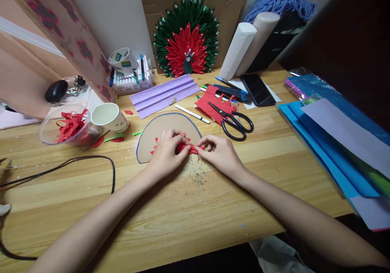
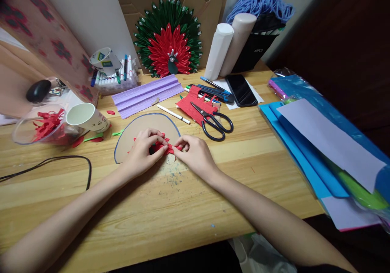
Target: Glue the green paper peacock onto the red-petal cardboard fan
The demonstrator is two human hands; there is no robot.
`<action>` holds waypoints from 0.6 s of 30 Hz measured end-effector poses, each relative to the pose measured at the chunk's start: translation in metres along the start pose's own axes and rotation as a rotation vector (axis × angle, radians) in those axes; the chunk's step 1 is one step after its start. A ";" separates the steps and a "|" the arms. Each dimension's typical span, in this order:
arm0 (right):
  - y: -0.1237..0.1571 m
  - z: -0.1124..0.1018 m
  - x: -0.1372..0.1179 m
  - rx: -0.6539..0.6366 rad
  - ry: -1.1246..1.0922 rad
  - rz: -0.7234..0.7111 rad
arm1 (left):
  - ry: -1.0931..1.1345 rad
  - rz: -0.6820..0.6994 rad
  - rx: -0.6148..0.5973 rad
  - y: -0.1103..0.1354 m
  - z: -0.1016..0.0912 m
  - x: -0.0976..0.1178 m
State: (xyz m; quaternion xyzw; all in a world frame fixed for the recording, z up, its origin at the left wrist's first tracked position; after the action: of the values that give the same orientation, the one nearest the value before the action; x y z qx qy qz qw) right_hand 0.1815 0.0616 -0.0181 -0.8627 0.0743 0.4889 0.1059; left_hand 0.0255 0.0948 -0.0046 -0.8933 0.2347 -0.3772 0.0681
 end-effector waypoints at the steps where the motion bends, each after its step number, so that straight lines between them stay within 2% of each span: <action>1: 0.000 0.000 0.000 0.002 0.003 -0.001 | -0.003 0.002 0.003 0.000 0.000 0.000; 14: 0.002 0.001 -0.002 -0.008 -0.011 -0.025 | 0.003 -0.017 0.006 0.000 0.000 0.001; 18: 0.002 0.002 -0.002 0.002 0.014 -0.072 | 0.011 -0.020 0.001 0.000 0.000 0.000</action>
State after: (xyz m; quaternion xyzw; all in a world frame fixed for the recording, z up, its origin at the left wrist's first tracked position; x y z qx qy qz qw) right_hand 0.1784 0.0602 -0.0172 -0.8680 0.0444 0.4788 0.1236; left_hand 0.0256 0.0948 -0.0041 -0.8935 0.2259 -0.3828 0.0637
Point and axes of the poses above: each hand's wrist, its own y-axis away from the middle knuckle, its own z-axis out of the palm, x = y × z, the point moved 4 cm from there along -y, towards the middle knuckle, and after that the axes turned 14 degrees about x, right-handed, at the moved point
